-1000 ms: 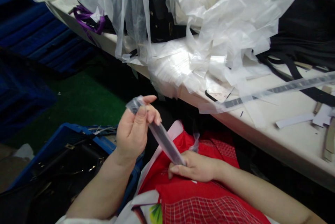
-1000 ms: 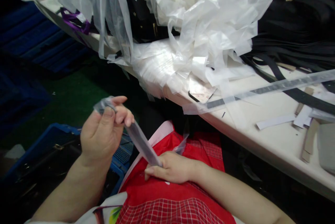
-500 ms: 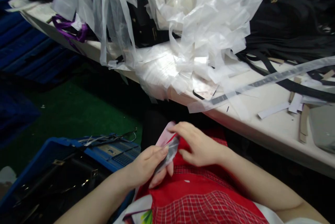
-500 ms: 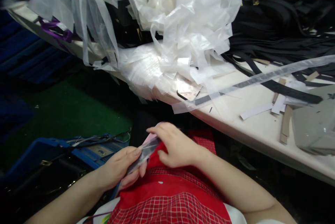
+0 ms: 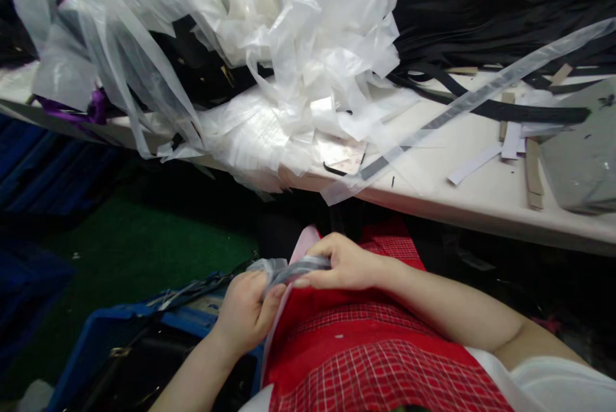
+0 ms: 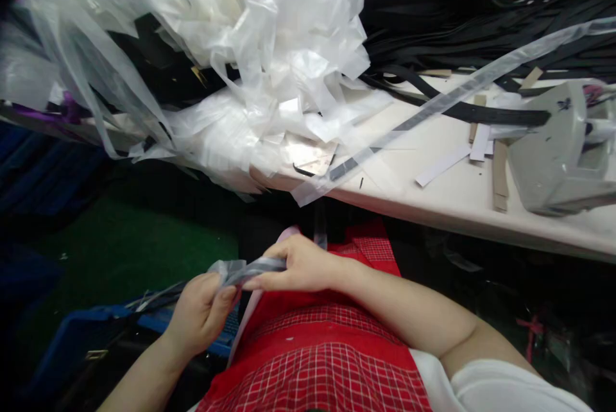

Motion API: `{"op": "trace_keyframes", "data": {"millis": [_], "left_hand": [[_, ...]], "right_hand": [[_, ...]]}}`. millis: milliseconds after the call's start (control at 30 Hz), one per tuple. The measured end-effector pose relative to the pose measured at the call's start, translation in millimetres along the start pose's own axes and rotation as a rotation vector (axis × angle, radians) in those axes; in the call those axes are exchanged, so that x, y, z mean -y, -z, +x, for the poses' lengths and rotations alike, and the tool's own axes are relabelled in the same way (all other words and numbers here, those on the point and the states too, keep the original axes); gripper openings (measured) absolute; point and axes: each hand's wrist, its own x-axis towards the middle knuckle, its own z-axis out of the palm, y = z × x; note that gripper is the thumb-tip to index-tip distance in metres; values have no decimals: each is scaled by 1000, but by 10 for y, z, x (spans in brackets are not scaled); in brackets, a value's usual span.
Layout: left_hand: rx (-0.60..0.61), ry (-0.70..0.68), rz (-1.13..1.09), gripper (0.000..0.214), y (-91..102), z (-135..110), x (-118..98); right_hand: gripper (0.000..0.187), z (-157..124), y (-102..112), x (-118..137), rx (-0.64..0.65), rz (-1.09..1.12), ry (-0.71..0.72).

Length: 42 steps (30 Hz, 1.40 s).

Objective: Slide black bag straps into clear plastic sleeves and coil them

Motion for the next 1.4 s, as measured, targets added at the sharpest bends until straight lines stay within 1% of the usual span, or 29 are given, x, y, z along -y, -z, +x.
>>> {"op": "trace_keyframes", "data": {"millis": [33, 67, 100, 133, 167, 200, 233, 300, 333, 367, 433, 500, 533, 567, 633, 667, 700, 733, 800, 867, 900, 967, 1033, 1100, 1167, 1233, 1267, 1333, 1400], "left_hand": [[87, 138, -165, 59, -23, -10, -59], [173, 277, -362, 64, -49, -9, -126], [244, 402, -568, 68, -77, 5, -194], [286, 503, -764, 72, -101, 32, -258], [300, 569, -938, 75, -118, 71, -316], [296, 601, -1085, 76, -123, 121, -367], [276, 604, -1205, 75, -116, 181, -412], [194, 542, -1365, 73, -66, 318, -486], [139, 491, -1400, 71, -33, 391, -514], [65, 431, -1401, 69, 0, 462, -534], [-169, 277, -1278, 65, 42, 588, -534], [-417, 83, -958, 60, 43, 675, -473], [-488, -23, -735, 60, 28, 699, -425], [-503, -120, -497, 62, 7, 708, -373], [-385, -237, -91, 72, -45, 686, -287], [-300, -243, 33, 75, -72, 661, -264], [-213, -210, 87, 74, -95, 631, -256], [-123, -141, 73, 72, -112, 601, -262], [71, 55, -128, 69, -124, 547, -298], [273, 247, -465, 73, -110, 508, -335], [349, 322, -641, 75, -96, 493, -346], [422, 419, -937, 75, -54, 467, -347], [445, 459, -1160, 74, 10, 443, -330], [453, 461, -1336, 75, 109, 418, -320], [412, 419, -1478, 76, 240, 397, -344], [284, 348, -1570, 73, 377, 398, -414], [194, 305, -1593, 71, 434, 411, -461], [-11, 213, -1576, 61, 493, 472, -555], [-235, 108, -1454, 52, 456, 568, -610]], "right_hand": [[27, -3, 33, -37, -159, -147, 10], [38, -1, 49, -69, -261, -277, 48], [53, 4, 50, -97, -300, -373, 102], [64, 15, 39, -124, -291, -431, 150], [69, 29, 19, -157, -258, -455, 179], [66, 47, -6, -199, -232, -453, 176], [57, 69, -33, -253, -220, -434, 145], [28, 114, -90, -379, -187, -366, 34], [18, 134, -118, -436, -151, -322, -24], [19, 146, -145, -476, -101, -281, -64], [30, 138, -195, -480, 37, -195, -84], [36, 79, -215, -381, 197, -69, -52], [39, 36, -200, -307, 266, 12, -33], [43, -9, -163, -228, 304, 97, -21], [53, -81, -15, -95, 265, 245, -26], [56, -102, 88, -55, 203, 272, -33], [56, -111, 201, -36, 121, 245, -41], [53, -112, 312, -35, 22, 162, -46], [40, -104, 490, -65, -179, -117, -23], [33, -100, 572, -100, -304, -379, 38], [37, -100, 575, -112, -312, -450, 66], [48, -96, 529, -133, -259, -489, 91], [52, -71, 456, -173, -205, -472, 77], [50, -18, 387, -245, -187, -424, 49], [37, 52, 323, -339, -169, -354, 12], [26, 116, 244, -418, -161, -293, -15], [24, 140, 195, -439, -155, -268, -29], [30, 166, 80, -425, -101, -196, -87], [40, 168, -35, -327, 22, -67, -159]]}}
